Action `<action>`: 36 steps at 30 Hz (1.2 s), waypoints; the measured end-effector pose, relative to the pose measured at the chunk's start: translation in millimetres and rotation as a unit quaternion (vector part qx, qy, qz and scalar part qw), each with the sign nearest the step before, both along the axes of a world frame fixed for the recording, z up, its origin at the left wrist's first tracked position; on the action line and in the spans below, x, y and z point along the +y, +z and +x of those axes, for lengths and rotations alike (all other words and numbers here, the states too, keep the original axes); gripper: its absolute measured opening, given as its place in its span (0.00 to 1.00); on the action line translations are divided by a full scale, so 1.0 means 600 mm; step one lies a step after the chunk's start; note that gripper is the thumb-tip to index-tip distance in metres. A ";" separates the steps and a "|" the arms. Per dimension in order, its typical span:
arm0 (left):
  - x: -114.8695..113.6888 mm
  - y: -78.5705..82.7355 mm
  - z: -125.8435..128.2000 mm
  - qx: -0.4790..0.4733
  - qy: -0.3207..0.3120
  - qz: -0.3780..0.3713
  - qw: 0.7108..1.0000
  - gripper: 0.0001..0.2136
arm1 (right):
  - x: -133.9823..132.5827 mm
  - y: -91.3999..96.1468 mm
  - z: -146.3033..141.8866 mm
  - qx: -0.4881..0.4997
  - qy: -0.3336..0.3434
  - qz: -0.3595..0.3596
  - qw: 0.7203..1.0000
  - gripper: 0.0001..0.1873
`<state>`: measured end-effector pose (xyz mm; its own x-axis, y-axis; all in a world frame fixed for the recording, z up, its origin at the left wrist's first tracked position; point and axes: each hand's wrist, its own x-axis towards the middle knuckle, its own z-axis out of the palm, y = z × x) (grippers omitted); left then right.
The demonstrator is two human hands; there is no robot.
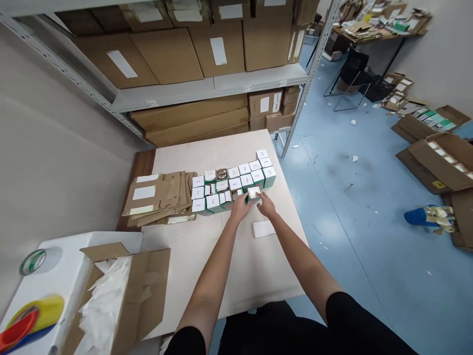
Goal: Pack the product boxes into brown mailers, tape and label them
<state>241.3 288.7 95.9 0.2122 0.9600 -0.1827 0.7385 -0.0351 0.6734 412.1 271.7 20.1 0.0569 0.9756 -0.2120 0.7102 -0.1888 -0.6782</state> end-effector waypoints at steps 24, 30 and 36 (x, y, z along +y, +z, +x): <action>-0.189 -0.001 -0.027 -0.017 0.206 0.010 0.978 0.26 | -0.164 0.081 -0.089 0.123 -0.034 0.105 0.986 0.27; -0.294 0.005 -0.197 -0.046 0.224 -0.024 0.973 0.25 | -0.268 0.082 -0.247 0.165 -0.023 0.068 0.984 0.22; -0.410 -0.010 -0.335 -0.061 0.240 -0.039 0.968 0.24 | -0.371 0.061 -0.382 0.176 -0.017 0.025 0.984 0.23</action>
